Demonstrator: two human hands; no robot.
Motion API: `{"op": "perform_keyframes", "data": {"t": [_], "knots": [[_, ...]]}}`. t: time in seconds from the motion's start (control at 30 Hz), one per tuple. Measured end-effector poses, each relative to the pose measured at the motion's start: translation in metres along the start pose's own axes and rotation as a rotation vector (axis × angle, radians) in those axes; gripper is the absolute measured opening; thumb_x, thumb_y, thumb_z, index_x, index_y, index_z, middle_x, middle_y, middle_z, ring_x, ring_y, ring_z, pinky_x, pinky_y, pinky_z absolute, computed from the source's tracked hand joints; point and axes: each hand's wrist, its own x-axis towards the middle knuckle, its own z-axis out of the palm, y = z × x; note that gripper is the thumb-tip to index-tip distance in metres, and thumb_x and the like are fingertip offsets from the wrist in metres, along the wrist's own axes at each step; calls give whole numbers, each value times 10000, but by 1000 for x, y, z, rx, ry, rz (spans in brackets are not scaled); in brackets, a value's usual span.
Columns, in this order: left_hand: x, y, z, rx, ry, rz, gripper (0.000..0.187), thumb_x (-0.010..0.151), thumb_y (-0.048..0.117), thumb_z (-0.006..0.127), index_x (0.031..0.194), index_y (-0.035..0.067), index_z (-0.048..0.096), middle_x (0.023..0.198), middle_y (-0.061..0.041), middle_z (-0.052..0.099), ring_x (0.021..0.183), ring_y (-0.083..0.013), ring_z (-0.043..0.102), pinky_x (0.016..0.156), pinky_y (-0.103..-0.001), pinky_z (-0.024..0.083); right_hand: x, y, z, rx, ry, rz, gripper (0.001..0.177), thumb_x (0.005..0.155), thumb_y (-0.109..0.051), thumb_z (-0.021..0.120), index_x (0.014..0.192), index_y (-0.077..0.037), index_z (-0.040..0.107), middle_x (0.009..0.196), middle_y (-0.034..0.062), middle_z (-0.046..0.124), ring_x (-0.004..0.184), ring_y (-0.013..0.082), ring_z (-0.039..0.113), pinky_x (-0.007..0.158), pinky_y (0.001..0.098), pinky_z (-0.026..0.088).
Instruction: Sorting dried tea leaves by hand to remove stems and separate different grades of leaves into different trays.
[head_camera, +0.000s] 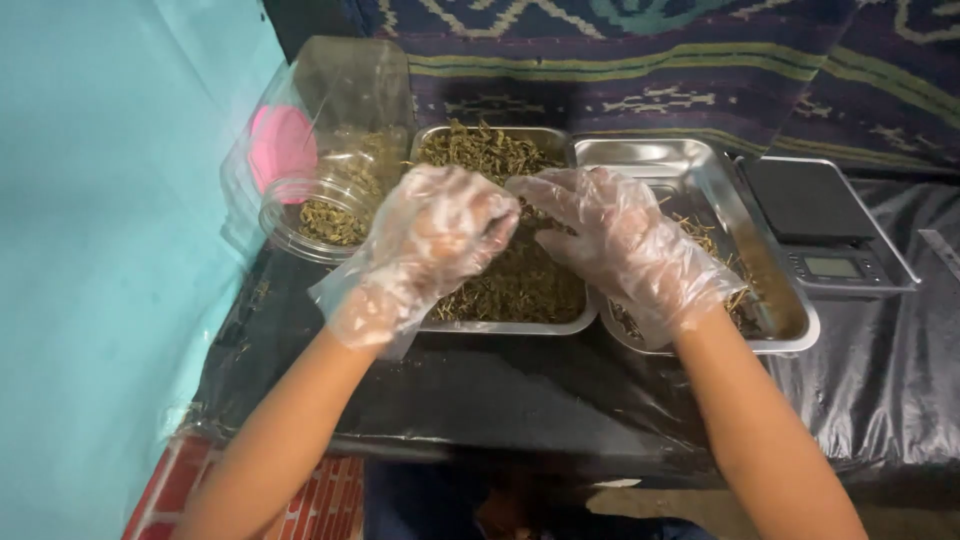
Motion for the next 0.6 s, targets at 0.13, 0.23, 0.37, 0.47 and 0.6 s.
{"op": "perform_keyframes", "data": {"t": [0.13,0.23,0.37,0.47,0.6], "knots": [[-58,4,-4,-137,493,-160,163,1165,330,737,1128,186,802,1035,-9,811,995,-231,797,1016,-424,625,-14,-22,-9,-62,64,-144,591,1064,-225,768,1635,-108,667,1585,218,684,1514,407,614,1186,559,557],[-109,-12,18,-151,664,-305,60,1112,233,864,1087,223,810,941,38,811,864,-190,811,833,-332,688,-24,-33,-15,-160,72,-187,571,1061,-186,751,1618,-89,672,1577,203,703,1491,402,641,1194,542,547],[-135,-13,39,178,427,-794,494,1062,617,874,841,181,797,734,-38,785,762,-280,822,695,-424,679,-12,5,3,-113,43,-251,614,1093,-395,690,1683,-235,624,1652,143,646,1564,375,570,1227,532,527],[-128,-33,45,188,359,-717,329,979,469,889,908,150,849,767,-90,779,828,-319,816,794,-465,680,-19,3,-4,-243,47,-307,624,1099,-372,702,1697,-220,608,1637,160,653,1550,374,581,1222,521,526],[-132,-49,54,-84,536,-538,156,952,223,951,1031,133,851,862,-124,835,896,-336,832,869,-425,657,-33,-9,-15,-244,63,-355,667,1055,-320,766,1689,-173,620,1629,168,663,1562,403,574,1214,551,537]]}}
